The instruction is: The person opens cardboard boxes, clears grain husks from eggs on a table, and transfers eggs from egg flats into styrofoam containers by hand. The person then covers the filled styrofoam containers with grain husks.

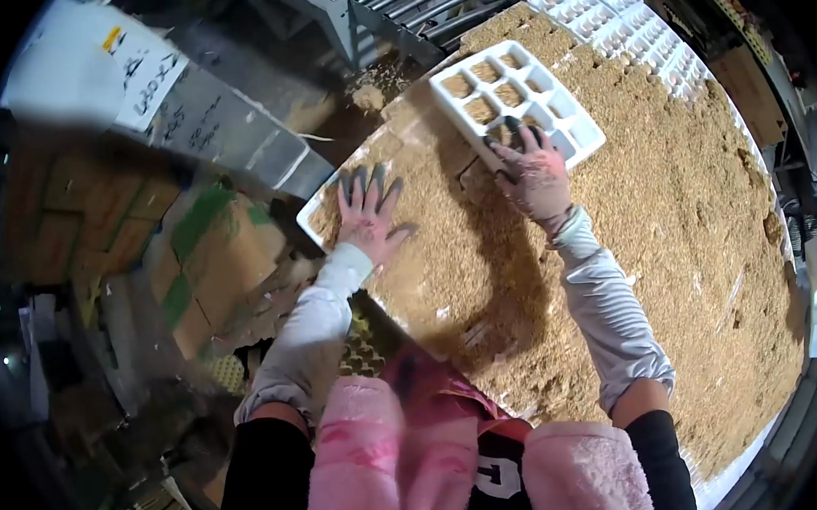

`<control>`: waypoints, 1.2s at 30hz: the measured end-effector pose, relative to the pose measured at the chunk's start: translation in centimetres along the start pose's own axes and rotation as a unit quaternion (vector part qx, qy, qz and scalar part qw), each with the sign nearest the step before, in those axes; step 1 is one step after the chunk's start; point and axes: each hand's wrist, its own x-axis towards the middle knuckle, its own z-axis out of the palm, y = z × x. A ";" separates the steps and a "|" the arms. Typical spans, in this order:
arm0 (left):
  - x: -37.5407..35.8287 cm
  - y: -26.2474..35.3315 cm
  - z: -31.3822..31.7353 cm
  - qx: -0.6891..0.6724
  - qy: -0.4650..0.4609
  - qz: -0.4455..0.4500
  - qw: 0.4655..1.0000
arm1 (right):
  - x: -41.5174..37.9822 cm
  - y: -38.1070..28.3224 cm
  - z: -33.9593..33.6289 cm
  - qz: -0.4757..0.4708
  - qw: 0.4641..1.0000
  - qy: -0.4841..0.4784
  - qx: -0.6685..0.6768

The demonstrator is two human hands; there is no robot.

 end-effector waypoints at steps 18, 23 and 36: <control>16.9 -3.0 4.6 0.035 -0.050 0.006 0.998 | 12.0 13.1 -0.5 0.168 0.381 0.231 0.879; 16.7 -3.0 4.5 0.035 -0.017 0.022 0.999 | 10.7 17.8 -1.3 0.144 0.401 0.276 0.862; 16.5 -2.9 4.8 0.047 -0.071 -0.023 0.996 | 7.7 24.9 -2.4 -0.097 0.980 0.049 -0.166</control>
